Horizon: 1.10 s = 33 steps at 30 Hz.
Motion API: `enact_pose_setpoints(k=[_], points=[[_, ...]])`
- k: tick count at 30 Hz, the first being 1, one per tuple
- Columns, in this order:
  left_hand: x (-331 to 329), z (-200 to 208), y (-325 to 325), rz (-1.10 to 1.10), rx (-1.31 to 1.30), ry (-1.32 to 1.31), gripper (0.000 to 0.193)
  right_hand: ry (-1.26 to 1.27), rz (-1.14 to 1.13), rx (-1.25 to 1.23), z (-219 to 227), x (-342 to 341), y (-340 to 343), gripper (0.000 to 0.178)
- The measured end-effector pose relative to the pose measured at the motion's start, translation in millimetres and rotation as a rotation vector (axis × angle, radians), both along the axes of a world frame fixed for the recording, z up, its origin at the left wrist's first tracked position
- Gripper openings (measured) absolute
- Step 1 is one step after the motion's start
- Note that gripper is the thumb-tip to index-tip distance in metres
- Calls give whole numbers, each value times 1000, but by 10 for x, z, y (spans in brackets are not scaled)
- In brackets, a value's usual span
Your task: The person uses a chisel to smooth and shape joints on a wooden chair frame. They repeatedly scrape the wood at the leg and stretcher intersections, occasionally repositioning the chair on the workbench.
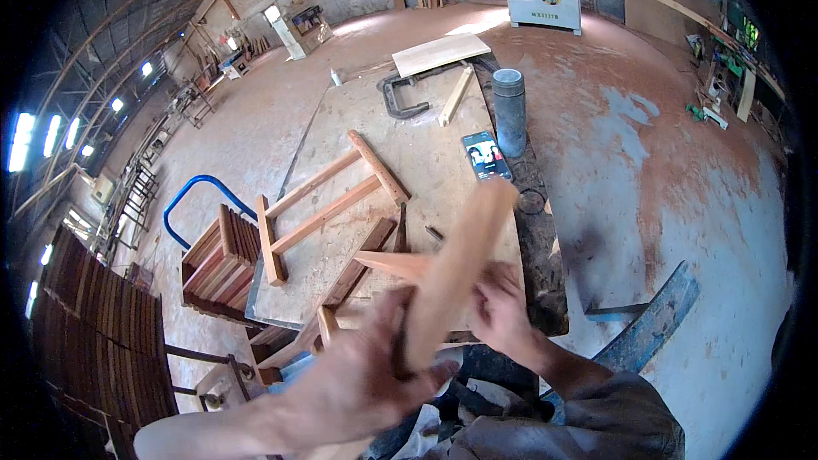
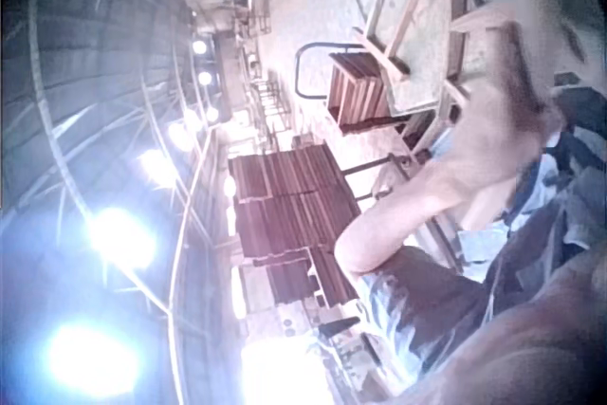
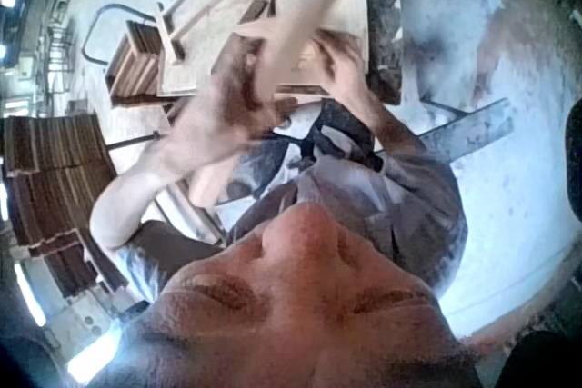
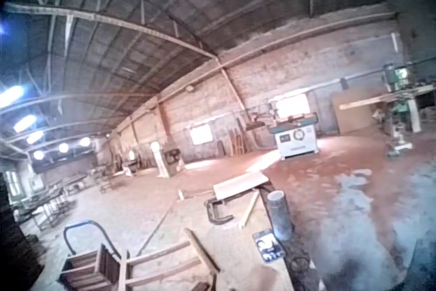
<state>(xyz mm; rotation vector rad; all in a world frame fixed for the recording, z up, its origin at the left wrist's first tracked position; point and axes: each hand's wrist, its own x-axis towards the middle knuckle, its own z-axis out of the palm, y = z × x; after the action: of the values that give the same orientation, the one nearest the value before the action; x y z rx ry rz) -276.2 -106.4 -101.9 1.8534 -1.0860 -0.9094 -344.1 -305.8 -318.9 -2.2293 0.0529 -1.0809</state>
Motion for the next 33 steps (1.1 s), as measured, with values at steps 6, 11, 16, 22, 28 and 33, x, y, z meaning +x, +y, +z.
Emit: enact_pose_setpoints(k=[6, 11, 16, 22, 28, 33], points=[[-289, -537, 139, -172, 254, 92, 78, 239, 813, 1404, 87, -874, 359, 54], [-106, -780, 219, -388, 422, -83, 55, 361, 890, 1552, -164, -1233, 495, 47], [723, -954, 499, 196, 343, -547, 29, 501, 950, 1421, -189, -1333, 564, 44], [1820, -1955, 762, 234, 393, -713, 79, 486, 950, 1456, -217, -1379, 596, 47], [2024, -2206, 548, 349, 352, -875, 64, 579, 867, 1533, -451, -1478, 748, 42], [2230, -2286, 534, 317, 405, -831, 41, 538, 820, 1487, -651, -1506, 878, 42]])
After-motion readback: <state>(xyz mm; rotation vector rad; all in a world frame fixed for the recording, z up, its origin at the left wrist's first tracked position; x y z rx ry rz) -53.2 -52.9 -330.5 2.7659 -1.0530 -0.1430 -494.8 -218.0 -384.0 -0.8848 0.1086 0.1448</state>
